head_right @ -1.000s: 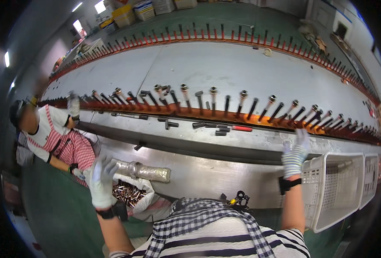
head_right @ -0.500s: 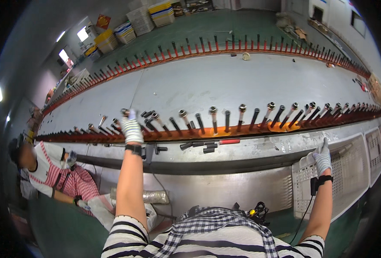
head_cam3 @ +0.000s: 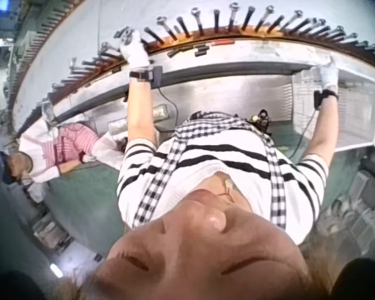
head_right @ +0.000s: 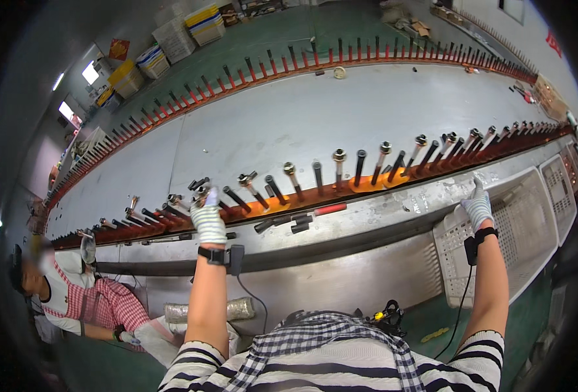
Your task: Assembling small metal components onto a rotating circular fixture on a factory table.
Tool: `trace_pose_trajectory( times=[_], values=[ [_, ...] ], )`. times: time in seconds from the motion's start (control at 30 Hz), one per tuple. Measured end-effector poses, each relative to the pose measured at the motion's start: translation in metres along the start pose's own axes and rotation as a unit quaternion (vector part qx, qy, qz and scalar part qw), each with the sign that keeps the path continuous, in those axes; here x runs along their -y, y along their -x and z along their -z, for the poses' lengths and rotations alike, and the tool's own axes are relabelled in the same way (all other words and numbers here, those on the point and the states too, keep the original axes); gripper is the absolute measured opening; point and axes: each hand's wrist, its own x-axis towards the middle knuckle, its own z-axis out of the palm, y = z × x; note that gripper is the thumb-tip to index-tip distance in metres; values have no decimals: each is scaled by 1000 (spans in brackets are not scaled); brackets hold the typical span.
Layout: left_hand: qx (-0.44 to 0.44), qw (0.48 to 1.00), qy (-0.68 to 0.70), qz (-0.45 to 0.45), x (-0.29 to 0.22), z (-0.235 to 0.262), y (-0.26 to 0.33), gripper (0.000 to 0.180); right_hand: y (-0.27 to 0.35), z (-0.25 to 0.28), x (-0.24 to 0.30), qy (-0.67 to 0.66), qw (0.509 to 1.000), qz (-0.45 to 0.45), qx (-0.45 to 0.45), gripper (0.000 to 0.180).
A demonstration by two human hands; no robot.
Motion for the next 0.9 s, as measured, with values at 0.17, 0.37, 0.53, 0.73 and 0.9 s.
trace_pose_trajectory(
  times=[0.17, 0.37, 0.53, 0.73, 0.9],
  values=[
    [-113, 991, -28, -70, 16, 34, -16, 26, 19, 20, 40, 24, 997, -33, 60, 88],
    [-117, 988, 48, -91, -22, 80, -68, 24, 12, 17, 47, -13, 999, 1, 49, 85],
    [-55, 992, -73, -88, -82, 34, -11, 28, 17, 25, 35, 22, 999, -5, 39, 82],
    [-25, 997, -67, 21, 34, 9, 11, 36, 25, 29, 50, -10, 999, 3, 31, 82],
    [-160, 955, -173, -178, -29, 23, -33, 45, 35, 37, 64, -3, 999, -5, 32, 80]
  ],
)
